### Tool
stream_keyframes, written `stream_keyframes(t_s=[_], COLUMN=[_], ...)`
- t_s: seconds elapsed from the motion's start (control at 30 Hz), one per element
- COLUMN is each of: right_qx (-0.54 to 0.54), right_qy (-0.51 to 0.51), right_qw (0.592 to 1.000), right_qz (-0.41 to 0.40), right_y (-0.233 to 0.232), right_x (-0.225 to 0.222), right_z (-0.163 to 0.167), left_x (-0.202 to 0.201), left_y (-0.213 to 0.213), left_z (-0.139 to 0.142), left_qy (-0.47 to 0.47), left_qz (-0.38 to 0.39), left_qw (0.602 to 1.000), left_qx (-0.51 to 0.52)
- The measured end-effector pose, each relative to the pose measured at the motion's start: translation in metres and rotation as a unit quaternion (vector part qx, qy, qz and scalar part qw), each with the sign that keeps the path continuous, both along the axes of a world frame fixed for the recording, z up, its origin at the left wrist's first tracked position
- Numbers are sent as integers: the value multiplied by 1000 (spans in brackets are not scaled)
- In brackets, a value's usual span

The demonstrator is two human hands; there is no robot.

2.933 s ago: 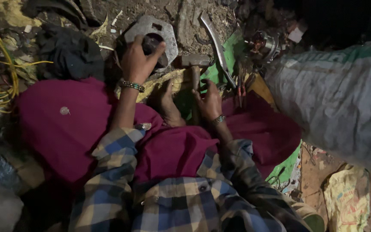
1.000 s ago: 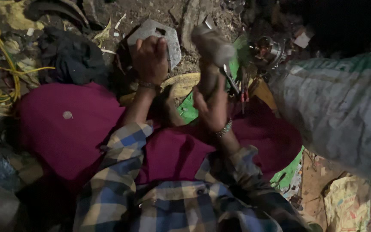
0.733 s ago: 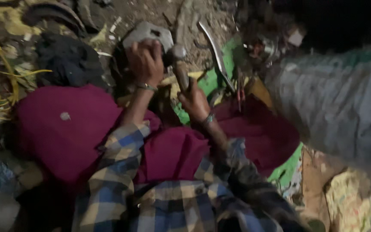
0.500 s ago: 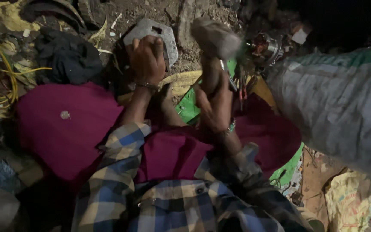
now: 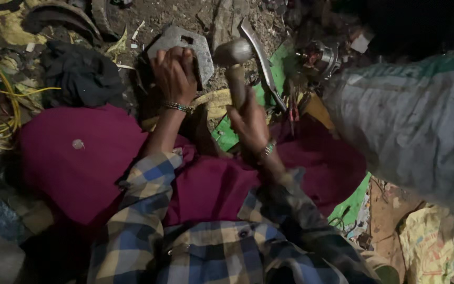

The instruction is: The person sits on the floor and repeatedly strikes a small metal component with a hammer while holding it in place with pliers. The person adjusts the component's position several times and continues hammering to shape or separate parts.

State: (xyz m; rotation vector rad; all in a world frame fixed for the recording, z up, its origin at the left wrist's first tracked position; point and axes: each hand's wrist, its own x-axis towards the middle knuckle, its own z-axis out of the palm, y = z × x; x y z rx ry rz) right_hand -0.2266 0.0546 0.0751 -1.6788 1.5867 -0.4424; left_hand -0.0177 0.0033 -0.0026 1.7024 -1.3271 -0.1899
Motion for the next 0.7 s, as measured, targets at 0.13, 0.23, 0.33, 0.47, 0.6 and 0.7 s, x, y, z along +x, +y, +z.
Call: stream_keyframes(t_s=[0.13,0.23,0.33,0.47,0.6,0.7], right_qx=[-124,-143,-131,-153,-18,-110], right_qy=[-135,-219,-56,108,71,-5], right_qw=[983,965,986,970,997,994], right_qz=[-30,-19,83,156,36,15], right_y=[23,27,15,4,6,17], right_x=[-6,-5,8,11,7,-3], right_z=[56,46,-5,-42,-7,38], left_x=[0,0,-2,-3,1,4], left_y=[3,3,-1,-2,6,8], left_z=[-3,-11,-18,-20,-15,-9], left_qy=[2,7,35,4,-7,-14], left_qz=[2,-10,-12,-3,-10,-15], left_qw=[1000,1000,998,1000,1000,998], left_qx=[-27,17,46,-2,8,58])
